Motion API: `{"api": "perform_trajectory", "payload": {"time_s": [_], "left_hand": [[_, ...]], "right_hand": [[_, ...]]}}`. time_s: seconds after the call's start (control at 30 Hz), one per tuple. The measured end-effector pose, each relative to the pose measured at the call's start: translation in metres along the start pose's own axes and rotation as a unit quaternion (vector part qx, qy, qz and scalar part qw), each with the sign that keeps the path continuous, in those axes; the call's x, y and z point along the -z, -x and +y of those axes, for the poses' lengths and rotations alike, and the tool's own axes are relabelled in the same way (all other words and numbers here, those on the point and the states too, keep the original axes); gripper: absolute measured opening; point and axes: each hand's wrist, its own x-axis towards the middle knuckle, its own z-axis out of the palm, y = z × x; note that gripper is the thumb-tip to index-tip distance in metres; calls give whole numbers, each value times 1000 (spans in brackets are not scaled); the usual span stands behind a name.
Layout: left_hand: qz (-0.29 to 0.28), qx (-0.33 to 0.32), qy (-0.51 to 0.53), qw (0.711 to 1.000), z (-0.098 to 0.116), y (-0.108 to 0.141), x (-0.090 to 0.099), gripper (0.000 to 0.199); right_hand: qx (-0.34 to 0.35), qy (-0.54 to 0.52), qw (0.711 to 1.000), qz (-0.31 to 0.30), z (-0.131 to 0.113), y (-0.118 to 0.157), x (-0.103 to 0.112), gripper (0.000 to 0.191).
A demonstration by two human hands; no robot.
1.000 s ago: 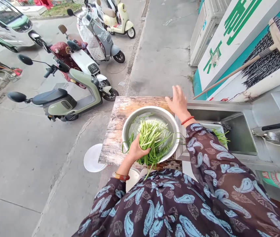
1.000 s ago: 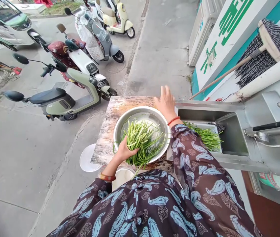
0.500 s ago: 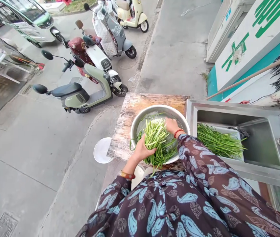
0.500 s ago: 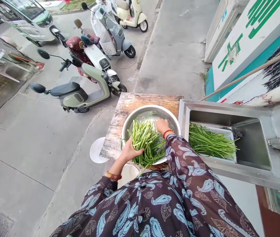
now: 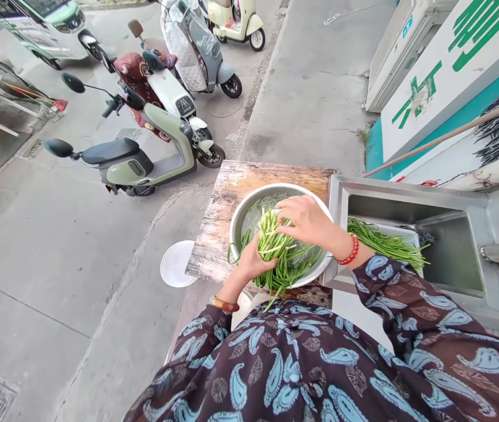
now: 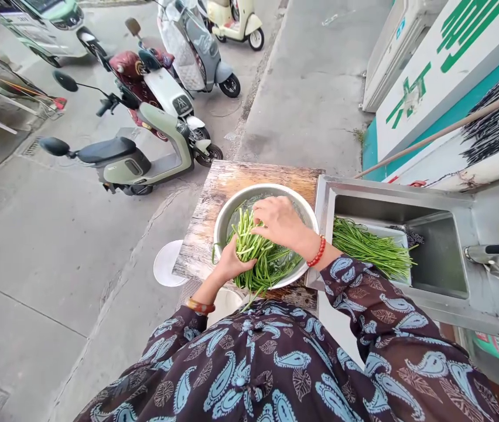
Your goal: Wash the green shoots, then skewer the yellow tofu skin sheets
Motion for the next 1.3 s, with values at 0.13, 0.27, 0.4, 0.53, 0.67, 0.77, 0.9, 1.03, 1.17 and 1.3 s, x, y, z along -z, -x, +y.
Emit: {"api": "perform_trajectory", "payload": {"time_s": [0.13, 0.27, 0.4, 0.53, 0.67, 0.77, 0.9, 1.03, 1.17, 1.3], "left_hand": [[3, 5, -7, 1000, 1, 2, -2, 77], [2, 2, -10, 1000, 0, 3, -3, 78], [6, -4, -19, 1000, -4, 2, -5, 81], [2, -3, -29, 1000, -6, 1, -7, 82], [2, 4, -32, 999, -4, 0, -6, 80], [4, 5, -27, 1000, -3, 1, -4, 77], [6, 3, -23, 1000, -3, 3, -3, 76], [2, -1, -25, 1000, -1, 4, -3, 78], [12, -17, -8, 1000, -2, 3, -1, 75], [55, 2, 29, 998, -12, -4, 8, 74]], "right_hand": [[-30, 40, 999, -3, -5, 10, -10, 9], [-30, 59, 998, 13, -6, 16, -13, 11], [-7, 66, 997, 49, -12, 20, -17, 19], [-20, 6, 997, 71, -11, 23, -30, 20], [-122, -188, 970, 97, -3, 26, -40, 17], [-214, -344, 902, 151, 7, 27, -35, 21], [-233, -424, 844, 232, 24, 23, -11, 31], [-181, -309, 901, 243, 40, 11, 13, 38], [-193, -116, 960, 167, 57, 10, 14, 20], [-350, -278, 873, 197, 60, 45, -15, 50]]}}
